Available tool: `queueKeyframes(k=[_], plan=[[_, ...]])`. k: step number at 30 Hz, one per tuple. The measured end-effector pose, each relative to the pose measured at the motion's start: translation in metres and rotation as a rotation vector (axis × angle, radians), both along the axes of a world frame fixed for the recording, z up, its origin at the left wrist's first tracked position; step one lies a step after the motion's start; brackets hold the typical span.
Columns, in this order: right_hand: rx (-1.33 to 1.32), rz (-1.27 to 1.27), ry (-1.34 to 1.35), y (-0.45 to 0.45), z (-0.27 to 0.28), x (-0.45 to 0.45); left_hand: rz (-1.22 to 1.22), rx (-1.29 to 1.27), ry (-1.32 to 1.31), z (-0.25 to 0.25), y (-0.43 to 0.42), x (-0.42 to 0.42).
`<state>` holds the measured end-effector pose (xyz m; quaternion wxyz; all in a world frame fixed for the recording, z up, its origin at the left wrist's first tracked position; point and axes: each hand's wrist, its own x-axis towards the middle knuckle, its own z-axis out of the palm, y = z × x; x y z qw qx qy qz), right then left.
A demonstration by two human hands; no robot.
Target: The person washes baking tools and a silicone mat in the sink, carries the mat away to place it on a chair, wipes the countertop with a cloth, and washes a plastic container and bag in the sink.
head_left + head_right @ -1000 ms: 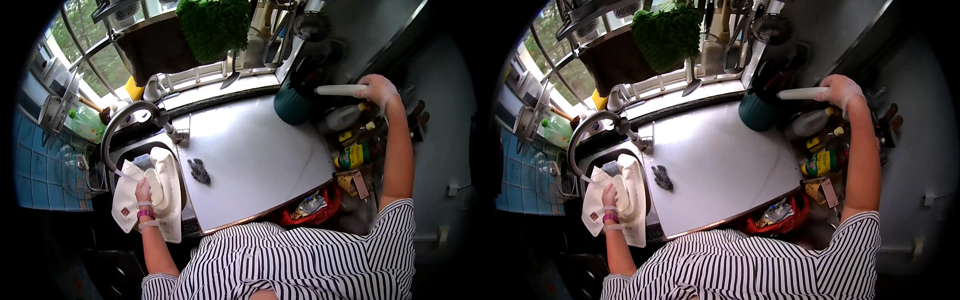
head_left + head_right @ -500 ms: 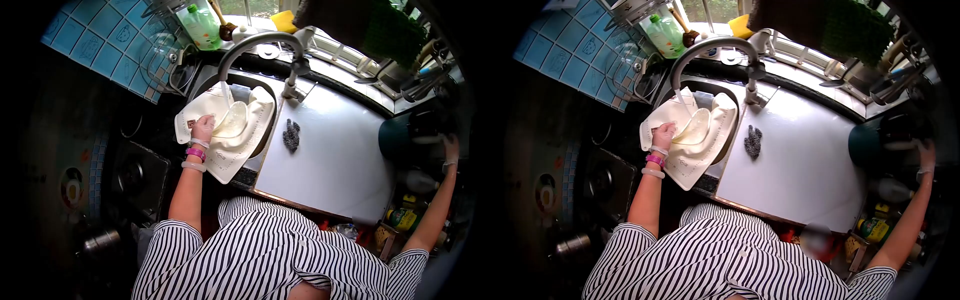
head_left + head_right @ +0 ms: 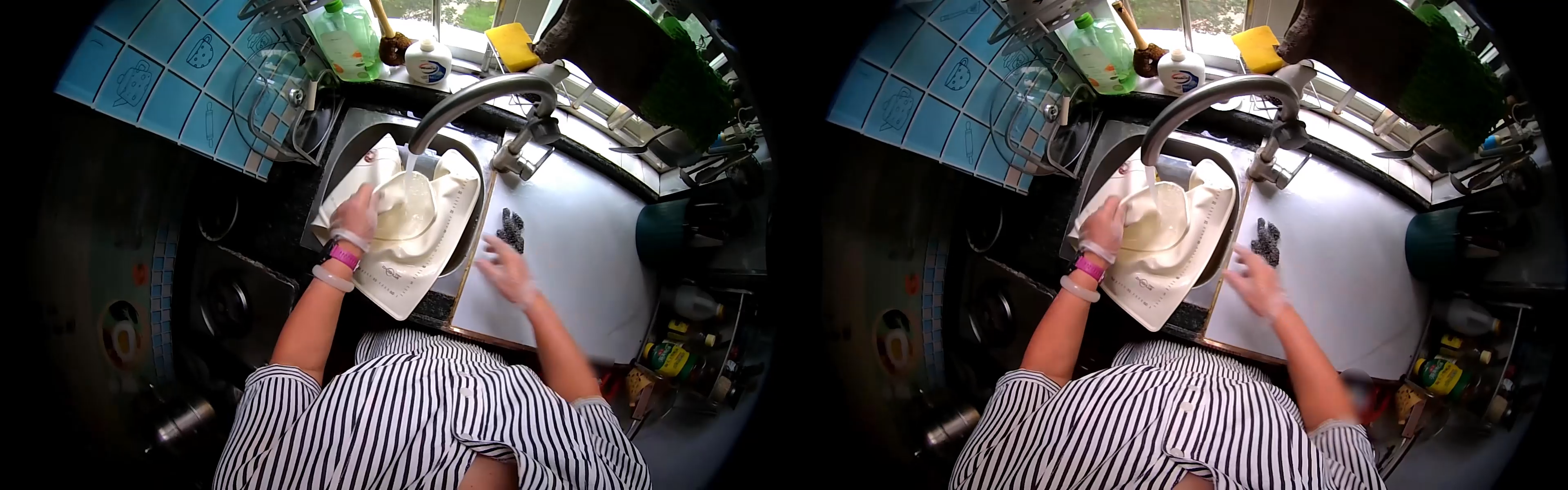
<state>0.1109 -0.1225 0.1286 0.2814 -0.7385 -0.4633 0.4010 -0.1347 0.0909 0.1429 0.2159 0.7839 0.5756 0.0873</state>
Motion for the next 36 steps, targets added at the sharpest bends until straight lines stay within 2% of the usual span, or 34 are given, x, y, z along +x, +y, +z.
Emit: queueKeyframes(k=[2, 3, 4, 6, 7, 8, 9, 10, 12, 13, 14, 16, 17, 18, 20, 21, 22, 24, 25, 26, 28, 29, 30, 32, 34, 36], plan=[[-0.036, -0.003, 0.066, 0.045, -0.006, -0.04, 0.0, 0.083, -0.551, -0.023, 0.023, 0.011], [0.032, -0.072, 0.2, 0.066, -0.018, -0.055, 0.055, -0.094, -0.737, -0.022, 0.03, 0.023], [0.054, -0.208, 0.536, 0.091, -0.042, -0.064, 0.111, -0.278, -0.917, -0.021, 0.034, 0.035], [-0.094, -0.587, 1.383, 0.122, -0.02, -0.079, 0.04, -0.537, -0.98, -0.056, 0.03, 0.051], [-0.093, -0.591, 1.381, 0.139, -0.02, -0.08, 0.093, -0.756, -0.804, 0.002, 0.005, 0.065], [-0.081, -0.578, 1.487, 0.157, -0.023, -0.078, -0.311, -0.239, -0.503, -0.023, 0.001, 0.069], [-0.068, -0.563, 1.593, 0.169, -0.026, -0.077, -0.333, -0.322, -0.581, -0.035, 0.004, 0.067], [-0.068, -0.569, 1.59, 0.174, -0.033, -0.077, -0.354, -0.409, -0.657, -0.039, 0.006, 0.065], [0.088, -0.509, 1.241, 0.184, -0.046, -0.075, -0.326, -0.433, -0.603, -0.047, 0.02, 0.048], [0.184, -0.552, 1.22, 0.182, -0.023, -0.087, -0.246, -0.241, -0.534, -0.028, 0.016, 0.046], [0.181, -0.557, 1.217, 0.181, -0.033, -0.089, -0.247, -0.248, -0.536, -0.018, 0.017, 0.046], [0.299, -0.584, 1.003, 0.182, -0.053, -0.093, -0.375, 0.323, -0.437, -0.007, 0.022, 0.046], [0.268, -0.641, 1.05, 0.182, -0.032, -0.098, -0.376, 0.321, -0.442, -0.013, 0.026, 0.046], [0.268, -0.645, 1.044, 0.179, -0.027, -0.102, -0.439, 0.206, -0.455, -0.024, 0.03, 0.047], [0.113, -0.755, 1.291, 0.17, -0.014, -0.109, -0.561, -0.031, -0.478, -0.048, 0.036, 0.05], [0.157, -0.7, 1.365, 0.164, -0.003, -0.109, -0.636, 0.054, -0.325, -0.057, 0.041, 0.05], [0.159, -0.704, 1.359, 0.16, -0.004, -0.11, -0.639, 0.052, -0.331, -0.057, 0.049, 0.049], [0.289, -0.557, 0.904, 0.151, -0.009, -0.11, -0.699, -0.068, -0.146, -0.055, 0.064, 0.039], [0.293, -0.605, 0.863, 0.151, -0.009, -0.109, -0.814, -0.047, -0.1, -0.058, 0.07, 0.032], [0.289, -0.605, 0.857, 0.147, -0.007, -0.104, -0.813, -0.05, -0.107, -0.065, 0.072, 0.032], [0.345, -0.661, 0.805, 0.14, 0.011, -0.094, -0.786, -0.13, -0.148, -0.078, 0.078, 0.033], [0.348, -0.709, 0.841, 0.14, 0.034, -0.091, -0.631, -0.262, -0.321, -0.071, 0.08, 0.027], [0.346, -0.706, 0.839, 0.14, 0.04, -0.085, -0.627, -0.263, -0.324, -0.064, 0.078, 0.022], [0.452, -0.651, 0.945, 0.146, 0.052, -0.074, -0.419, -0.598, 0.04, -0.057, 0.071, 0.011], [0.385, -0.656, 0.871, 0.155, 0.062, -0.068, -0.436, -0.667, 0.027, -0.069, 0.072, 0.006], [0.38, -0.522, 0.843, 0.167, 0.062, -0.061, -0.153, -1.186, -0.421, -0.064, 0.064, -0.001]])
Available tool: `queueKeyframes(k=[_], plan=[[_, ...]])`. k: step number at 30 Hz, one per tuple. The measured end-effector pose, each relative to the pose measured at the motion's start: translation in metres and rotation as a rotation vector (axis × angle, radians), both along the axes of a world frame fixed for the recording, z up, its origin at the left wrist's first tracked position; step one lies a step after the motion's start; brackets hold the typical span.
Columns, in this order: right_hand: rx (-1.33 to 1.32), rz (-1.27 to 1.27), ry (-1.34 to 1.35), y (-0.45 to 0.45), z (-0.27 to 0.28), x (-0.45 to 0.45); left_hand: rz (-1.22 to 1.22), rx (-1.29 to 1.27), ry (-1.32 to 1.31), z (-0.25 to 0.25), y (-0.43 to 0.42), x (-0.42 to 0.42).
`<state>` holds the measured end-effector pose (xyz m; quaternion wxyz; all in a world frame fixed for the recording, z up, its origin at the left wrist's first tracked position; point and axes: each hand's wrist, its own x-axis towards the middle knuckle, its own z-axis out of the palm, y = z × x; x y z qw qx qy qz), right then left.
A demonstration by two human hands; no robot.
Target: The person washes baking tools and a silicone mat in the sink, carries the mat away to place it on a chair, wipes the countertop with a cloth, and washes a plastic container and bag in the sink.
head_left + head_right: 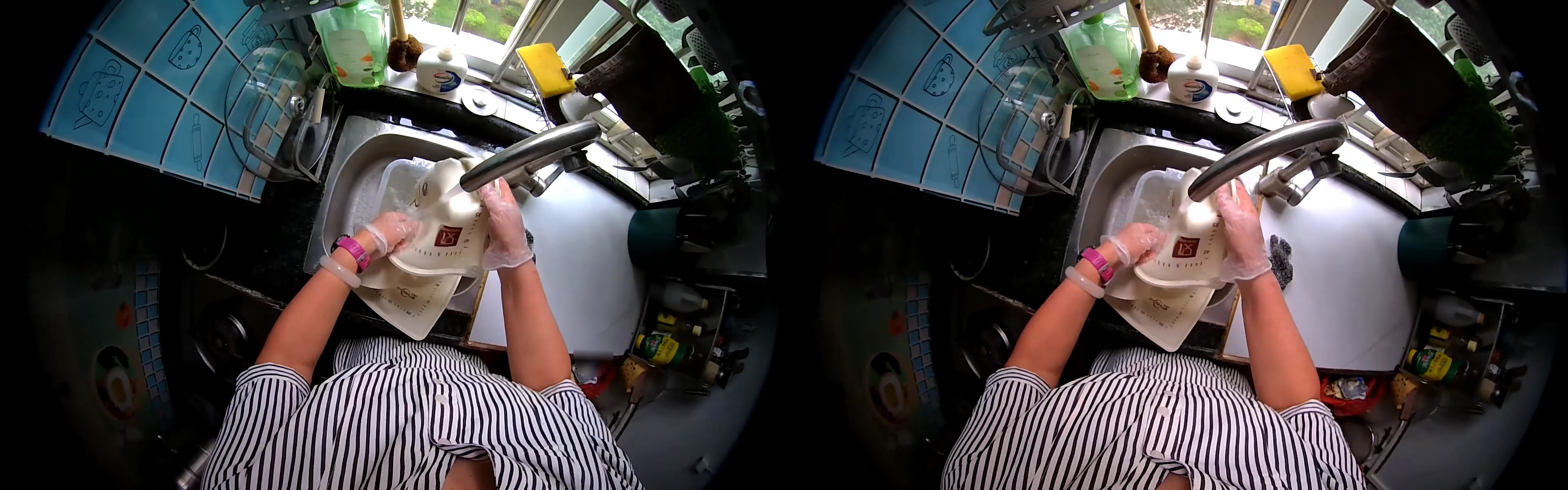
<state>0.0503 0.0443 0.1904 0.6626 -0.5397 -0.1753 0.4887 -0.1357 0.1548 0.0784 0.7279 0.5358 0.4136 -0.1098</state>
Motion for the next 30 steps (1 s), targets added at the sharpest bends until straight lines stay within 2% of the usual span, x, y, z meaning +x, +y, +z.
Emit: queueKeyframes(k=[2, 4, 5, 7, 8, 10, 11, 12, 14, 15, 17, 18, 20, 22, 23, 25, 26, 27, 28, 30], plan=[[-0.016, 0.015, -0.009, 0.005, 0.017, -0.003, 0.06, 0.007, -0.02, 0.011, -0.008, -0.002], [0.067, -0.041, 0.059, 0.007, 0.024, 0.0, 0.426, -0.069, -0.507, 0.023, -0.024, -0.006], [0.064, -0.08, 0.193, 0.004, 0.031, 0.0, 0.424, -0.07, -0.51, 0.028, -0.035, -0.01], [0.03, -0.119, 0.219, -0.002, 0.045, 0.005, 0.275, 0.22, -0.692, 0.035, -0.054, -0.02], [-0.007, -0.157, 0.25, -0.006, 0.05, 0.009, 0.275, 0.217, -0.694, 0.034, -0.059, -0.02], [0.055, -0.122, 0.344, -0.016, 0.072, 0.011, -0.046, 0.826, -0.405, 0.031, -0.066, -0.02], [0.082, -0.115, 0.354, -0.02, 0.083, 0.013, -0.045, 0.956, -0.355, 0.01, -0.06, -0.017], [0.109, -0.109, 0.363, -0.025, 0.095, 0.014, -0.046, 0.955, -0.358, -0.01, -0.057, -0.013], [0.071, -0.116, 0.254, -0.036, 0.114, 0.023, 0.036, 0.741, -0.031, -0.014, -0.048, 0.0], [0.069, -0.139, 0.257, -0.046, 0.118, 0.032, 0.149, 0.86, -0.232, -0.012, -0.044, 0.006], [0.104, -0.149, 0.255, -0.066, 0.135, 0.045, 0.263, 1.074, -0.332, 0.0, -0.015, 0.014], [0.131, -0.152, 0.193, -0.076, 0.145, 0.049, 0.411, 0.998, -0.542, 0.018, -0.004, 0.02], [0.098, -0.215, 0.022, -0.099, 0.155, 0.06, 0.477, 1.199, -0.652, 0.048, 0.019, 0.025], [0.082, -0.208, -0.043, -0.121, 0.147, 0.075, 0.43, 1.458, -0.518, 0.099, 0.021, 0.028], [0.061, -0.205, -0.107, -0.132, 0.138, 0.086, 0.429, 1.461, -0.518, 0.1, 0.02, 0.032], [0.105, -0.168, -0.108, -0.156, 0.103, 0.113, 0.389, 1.698, -0.464, 0.095, 0.015, 0.042], [0.114, -0.153, -0.093, -0.167, 0.087, 0.122, 0.39, 1.702, -0.463, 0.086, 0.01, 0.044], [0.073, -0.154, -0.113, -0.177, 0.078, 0.127, 0.289, 1.73, -0.178, 0.069, -0.001, 0.042], [-0.013, -0.144, -0.14, -0.186, 0.073, 0.128, 0.188, 1.737, 0.106, 0.048, -0.012, 0.04], [-0.072, -0.207, -0.089, -0.204, 0.054, 0.126, 0.054, 1.309, 0.303, -0.01, -0.028, 0.025]])
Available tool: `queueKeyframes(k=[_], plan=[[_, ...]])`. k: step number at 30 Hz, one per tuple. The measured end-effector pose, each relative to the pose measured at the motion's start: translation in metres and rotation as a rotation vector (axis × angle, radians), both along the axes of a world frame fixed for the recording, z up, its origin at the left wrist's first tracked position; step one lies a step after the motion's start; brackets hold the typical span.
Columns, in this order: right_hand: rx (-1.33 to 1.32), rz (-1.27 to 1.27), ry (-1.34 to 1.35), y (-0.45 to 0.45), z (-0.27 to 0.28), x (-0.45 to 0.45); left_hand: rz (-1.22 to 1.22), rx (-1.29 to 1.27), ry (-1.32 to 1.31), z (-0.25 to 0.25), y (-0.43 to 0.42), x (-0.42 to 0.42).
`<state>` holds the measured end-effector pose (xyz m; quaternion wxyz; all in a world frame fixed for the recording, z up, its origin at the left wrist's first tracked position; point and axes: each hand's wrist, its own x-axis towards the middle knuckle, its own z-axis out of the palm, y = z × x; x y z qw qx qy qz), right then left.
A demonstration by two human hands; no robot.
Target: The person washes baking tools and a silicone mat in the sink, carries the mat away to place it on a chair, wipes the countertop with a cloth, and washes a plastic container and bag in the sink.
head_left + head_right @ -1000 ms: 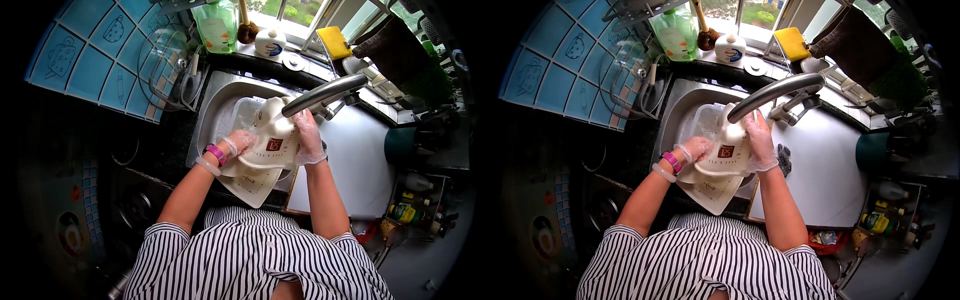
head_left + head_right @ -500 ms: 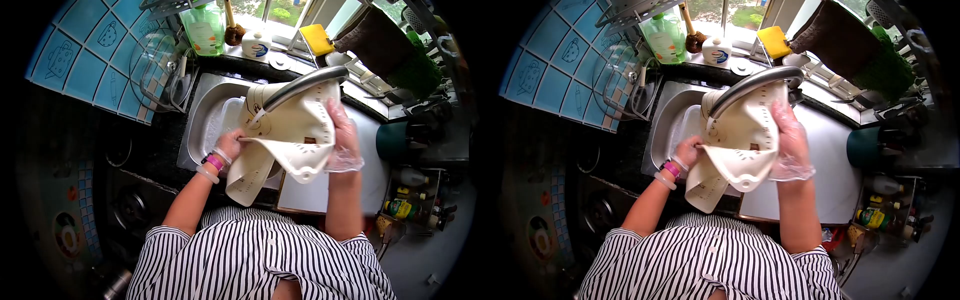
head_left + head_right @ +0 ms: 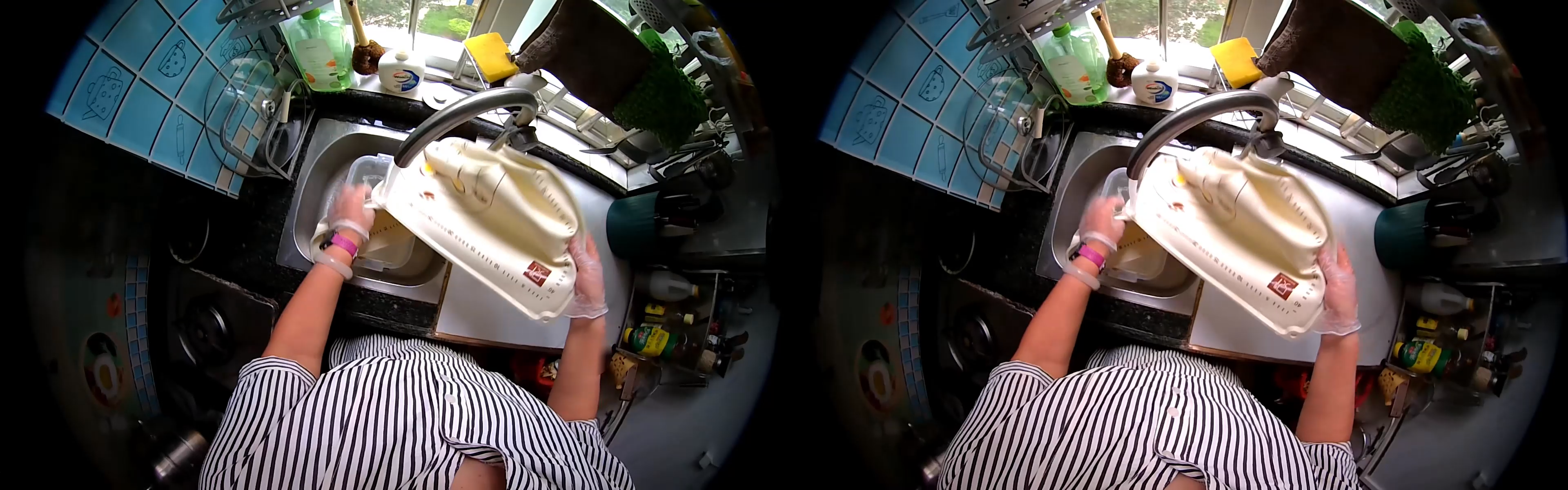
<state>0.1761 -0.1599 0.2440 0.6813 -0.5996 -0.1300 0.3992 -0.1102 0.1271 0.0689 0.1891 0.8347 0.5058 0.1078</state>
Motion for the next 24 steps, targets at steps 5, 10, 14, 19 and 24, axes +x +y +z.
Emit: queueKeyframes(k=[5, 10, 14, 19, 24], plan=[[-0.068, -0.052, 0.078, -0.025, -0.021, -0.008, -0.274, -0.052, 0.097, 0.004, -0.045, 0.01], [-0.049, -0.044, -0.018, -0.032, 0.011, -0.013, -0.299, -0.274, -0.058, -0.015, -0.028, 0.028], [0.063, -0.083, -0.047, -0.042, 0.036, -0.01, -0.116, -1.172, -1.138, -0.067, -0.001, 0.039], [0.057, -0.089, -0.049, -0.062, 0.034, 0.008, 0.164, -1.3, -1.207, -0.08, 0.009, 0.048], [0.044, -0.11, -0.002, -0.071, 0.051, 0.01, 0.187, -1.511, -1.084, -0.085, 0.021, 0.051]])
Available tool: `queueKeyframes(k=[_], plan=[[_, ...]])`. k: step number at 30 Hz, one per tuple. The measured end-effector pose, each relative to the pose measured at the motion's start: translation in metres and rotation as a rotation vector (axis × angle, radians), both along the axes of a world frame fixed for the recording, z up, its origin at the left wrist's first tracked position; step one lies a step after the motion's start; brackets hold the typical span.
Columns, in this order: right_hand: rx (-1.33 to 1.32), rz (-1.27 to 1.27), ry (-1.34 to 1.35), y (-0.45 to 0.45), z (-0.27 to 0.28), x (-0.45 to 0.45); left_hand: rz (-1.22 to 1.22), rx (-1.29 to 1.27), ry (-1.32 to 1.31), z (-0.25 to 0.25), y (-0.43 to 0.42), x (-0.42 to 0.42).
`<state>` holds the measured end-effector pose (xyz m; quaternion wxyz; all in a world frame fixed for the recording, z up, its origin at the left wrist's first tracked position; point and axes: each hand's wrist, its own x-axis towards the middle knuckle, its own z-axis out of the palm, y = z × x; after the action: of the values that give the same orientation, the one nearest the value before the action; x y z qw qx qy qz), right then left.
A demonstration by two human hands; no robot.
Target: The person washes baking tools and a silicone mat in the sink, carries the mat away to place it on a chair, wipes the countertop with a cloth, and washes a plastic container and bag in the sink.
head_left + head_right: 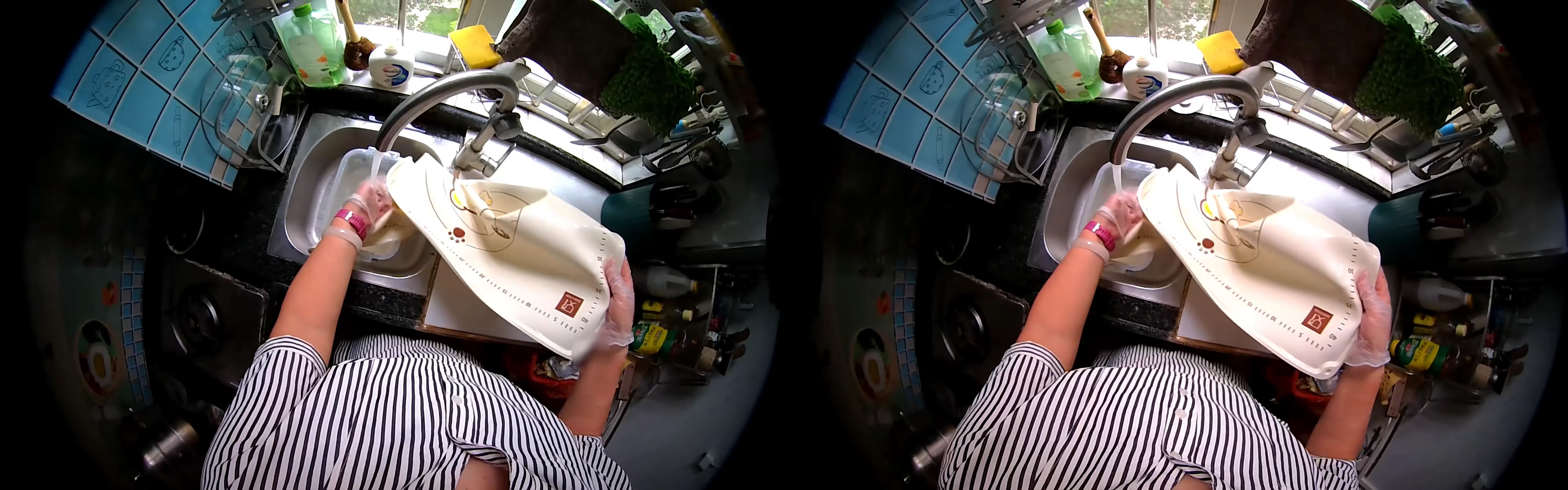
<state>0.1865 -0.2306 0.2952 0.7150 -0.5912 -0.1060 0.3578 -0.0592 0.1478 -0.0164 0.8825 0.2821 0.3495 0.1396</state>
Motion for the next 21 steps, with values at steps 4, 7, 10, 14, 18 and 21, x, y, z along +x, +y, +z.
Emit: queueKeyframes(k=[4, 7, 10, 14, 18, 21], plan=[[0.028, 0.032, 0.064, -0.004, 0.011, 0.0, 0.085, -0.124, 0.298, 0.101, -0.038, 0.021], [-0.004, 0.145, -0.066, -0.016, 0.006, 0.012, 0.011, -0.099, 0.274, 0.039, -0.035, 0.025], [0.024, 0.074, -0.081, -0.016, 0.024, 0.01, 0.046, -0.1, 0.236, 0.055, -0.039, 0.021], [0.118, 0.07, -0.089, -0.004, 0.052, -0.007, 0.155, -0.219, 0.423, 0.083, -0.066, 0.051], [0.16, 0.11, -0.181, 0.007, 0.068, -0.013, -0.191, 0.929, 0.792, 0.053, -0.074, 0.069], [0.177, 0.03, -0.268, 0.013, 0.096, -0.01, 0.167, 0.353, 0.292, 0.104, -0.052, 0.044]])
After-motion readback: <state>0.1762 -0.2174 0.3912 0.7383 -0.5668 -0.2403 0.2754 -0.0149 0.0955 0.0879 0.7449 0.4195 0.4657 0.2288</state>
